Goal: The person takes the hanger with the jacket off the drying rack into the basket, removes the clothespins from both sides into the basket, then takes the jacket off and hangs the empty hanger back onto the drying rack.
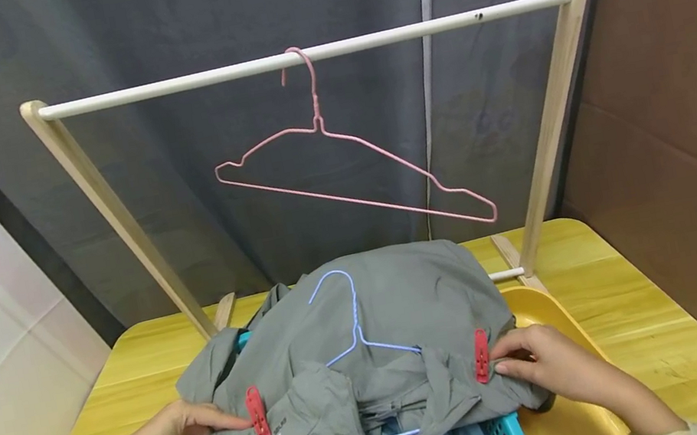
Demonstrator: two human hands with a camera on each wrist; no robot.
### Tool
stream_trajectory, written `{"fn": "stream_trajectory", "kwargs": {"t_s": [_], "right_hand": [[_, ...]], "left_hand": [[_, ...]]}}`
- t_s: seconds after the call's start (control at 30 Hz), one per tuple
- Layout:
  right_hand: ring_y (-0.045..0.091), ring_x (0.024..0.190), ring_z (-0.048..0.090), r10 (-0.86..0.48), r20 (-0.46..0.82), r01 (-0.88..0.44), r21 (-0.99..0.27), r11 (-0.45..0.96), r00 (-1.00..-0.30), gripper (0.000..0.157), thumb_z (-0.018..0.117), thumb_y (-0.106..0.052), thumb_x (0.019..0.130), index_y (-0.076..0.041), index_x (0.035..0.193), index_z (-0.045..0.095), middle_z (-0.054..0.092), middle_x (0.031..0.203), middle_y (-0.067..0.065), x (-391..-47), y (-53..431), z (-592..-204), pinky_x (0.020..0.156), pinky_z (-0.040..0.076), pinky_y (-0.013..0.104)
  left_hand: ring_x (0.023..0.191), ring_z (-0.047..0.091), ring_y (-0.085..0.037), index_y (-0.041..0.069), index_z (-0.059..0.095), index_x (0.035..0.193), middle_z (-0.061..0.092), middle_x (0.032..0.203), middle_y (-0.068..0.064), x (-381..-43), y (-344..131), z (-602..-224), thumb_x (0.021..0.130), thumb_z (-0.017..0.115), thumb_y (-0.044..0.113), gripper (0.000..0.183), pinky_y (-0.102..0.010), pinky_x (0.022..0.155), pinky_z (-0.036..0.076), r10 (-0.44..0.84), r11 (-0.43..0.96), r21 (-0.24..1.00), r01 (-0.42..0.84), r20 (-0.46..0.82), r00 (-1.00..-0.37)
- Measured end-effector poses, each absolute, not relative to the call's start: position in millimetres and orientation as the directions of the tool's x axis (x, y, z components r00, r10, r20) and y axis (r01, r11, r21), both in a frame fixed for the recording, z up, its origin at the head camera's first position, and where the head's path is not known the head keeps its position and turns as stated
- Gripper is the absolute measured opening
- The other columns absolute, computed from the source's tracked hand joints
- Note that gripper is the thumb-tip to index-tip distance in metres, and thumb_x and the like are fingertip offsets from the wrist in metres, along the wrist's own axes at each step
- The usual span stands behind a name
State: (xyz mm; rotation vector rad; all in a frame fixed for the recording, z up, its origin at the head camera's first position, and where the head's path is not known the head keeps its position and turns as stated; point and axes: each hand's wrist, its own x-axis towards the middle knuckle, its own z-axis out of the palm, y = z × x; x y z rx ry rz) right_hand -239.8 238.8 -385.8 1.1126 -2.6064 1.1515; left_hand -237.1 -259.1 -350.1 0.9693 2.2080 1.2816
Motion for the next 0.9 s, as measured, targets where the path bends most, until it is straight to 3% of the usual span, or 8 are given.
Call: {"fn": "stream_trajectory", "kwargs": {"t_s": [0.2, 0.4, 0.9], "right_hand": [[0.004, 0.08, 0.058, -0.624, 0.308, -0.624, -0.683, 0.381, -0.718, 0.013, 0.06, -0.003, 0.087, -0.005, 0.097, 0.067, 0.064, 0.092, -0.005, -242.3, 245.0, -385.0, 0.066, 0.05, 0.025], [0.004, 0.077, 0.058, -0.615, 0.238, -0.569, -0.705, 0.424, -0.752, 0.014, 0.06, -0.006, 0.087, -0.001, 0.099, 0.066, 0.064, 0.091, -0.005, -243.5, 249.6, -375.5, 0.062, 0.049, 0.025], [0.006, 0.081, 0.061, -0.66, 0.165, -0.577, -0.664, 0.475, -0.733, 0.024, 0.062, -0.013, 0.088, 0.004, 0.104, 0.065, 0.067, 0.094, 0.001, -263.2, 245.0, -345.4, 0.066, 0.05, 0.027]], "left_hand": [[0.051, 0.027, -0.001, -0.002, 0.064, 0.112, 0.041, 0.07, 0.009, -236.2, -259.6, -350.2, 0.07, 0.065, -0.017, 0.044, -0.019, 0.044, 0.033, 0.72, 0.369, 0.858, 0.356, -0.021, -0.694], [0.05, 0.029, -0.003, -0.001, 0.065, 0.112, 0.051, 0.078, 0.005, -234.9, -258.7, -348.3, 0.071, 0.064, -0.017, 0.044, -0.019, 0.045, 0.034, 0.706, 0.385, 0.86, 0.334, -0.042, -0.707], [0.05, 0.027, -0.003, -0.001, 0.065, 0.112, 0.043, 0.072, 0.007, -233.6, -258.2, -348.1, 0.071, 0.064, -0.018, 0.044, -0.019, 0.044, 0.033, 0.7, 0.392, 0.857, 0.334, -0.043, -0.713]]}}
